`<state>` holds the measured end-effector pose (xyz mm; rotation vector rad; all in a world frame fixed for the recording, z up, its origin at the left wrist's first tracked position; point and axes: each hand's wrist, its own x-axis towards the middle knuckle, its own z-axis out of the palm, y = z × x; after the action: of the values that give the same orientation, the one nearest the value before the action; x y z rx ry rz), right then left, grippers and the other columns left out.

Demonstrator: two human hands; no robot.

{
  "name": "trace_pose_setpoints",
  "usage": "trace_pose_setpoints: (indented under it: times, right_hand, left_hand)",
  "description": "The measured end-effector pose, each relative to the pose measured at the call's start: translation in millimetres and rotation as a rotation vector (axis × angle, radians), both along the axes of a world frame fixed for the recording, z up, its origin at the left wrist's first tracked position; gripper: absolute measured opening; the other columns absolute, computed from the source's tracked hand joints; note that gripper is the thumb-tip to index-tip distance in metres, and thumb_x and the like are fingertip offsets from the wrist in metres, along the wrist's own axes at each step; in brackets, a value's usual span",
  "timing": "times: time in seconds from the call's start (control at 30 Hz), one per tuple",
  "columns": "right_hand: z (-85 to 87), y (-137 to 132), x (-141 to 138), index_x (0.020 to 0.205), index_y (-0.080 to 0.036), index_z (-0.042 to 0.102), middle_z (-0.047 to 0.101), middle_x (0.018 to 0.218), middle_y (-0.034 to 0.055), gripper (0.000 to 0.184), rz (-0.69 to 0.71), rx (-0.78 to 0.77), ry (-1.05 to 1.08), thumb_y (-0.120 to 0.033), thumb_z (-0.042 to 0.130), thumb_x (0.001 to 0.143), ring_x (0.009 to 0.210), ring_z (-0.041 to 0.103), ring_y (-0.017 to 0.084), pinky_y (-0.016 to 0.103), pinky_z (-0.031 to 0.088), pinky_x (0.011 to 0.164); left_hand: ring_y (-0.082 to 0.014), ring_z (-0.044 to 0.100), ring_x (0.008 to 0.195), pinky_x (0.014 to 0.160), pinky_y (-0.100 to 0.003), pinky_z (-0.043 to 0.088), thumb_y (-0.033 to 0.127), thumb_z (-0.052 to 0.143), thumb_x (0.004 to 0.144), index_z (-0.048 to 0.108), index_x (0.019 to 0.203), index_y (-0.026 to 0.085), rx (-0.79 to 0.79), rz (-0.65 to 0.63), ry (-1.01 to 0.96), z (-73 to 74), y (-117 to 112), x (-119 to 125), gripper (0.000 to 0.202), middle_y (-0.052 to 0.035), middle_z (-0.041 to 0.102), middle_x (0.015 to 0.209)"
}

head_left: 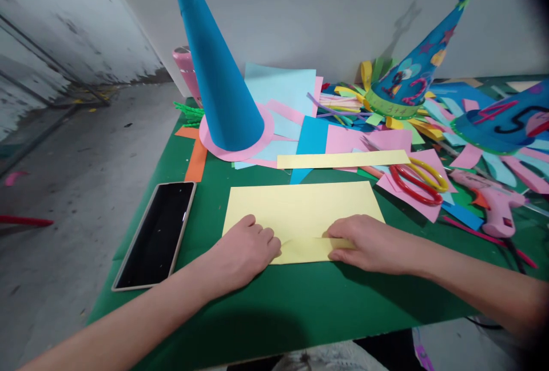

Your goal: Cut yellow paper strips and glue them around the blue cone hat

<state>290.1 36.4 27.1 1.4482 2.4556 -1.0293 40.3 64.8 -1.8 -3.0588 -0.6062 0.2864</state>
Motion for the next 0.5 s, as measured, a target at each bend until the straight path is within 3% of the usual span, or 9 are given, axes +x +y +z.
trace_pose_setpoints:
  times: [0.5]
  right_hand:
    - [0.6, -4, 0, 0.083, -0.020, 0.061, 0.065, 0.082, 0.0050, 0.019, -0.040, -0.013, 0.010, -0.034, 0.047, 0.081, 0.077, 0.058, 0.020, 0.027, 0.040, 0.063]
  left_hand:
    - [-0.0137, 0.045, 0.053, 0.058, -0.030, 0.029, 0.024, 0.032, 0.091, 0.045, 0.069, 0.018, -0.033, -0.065, -0.076, 6.3, 11, 0, 0.026, -0.0003, 0.053, 0.063]
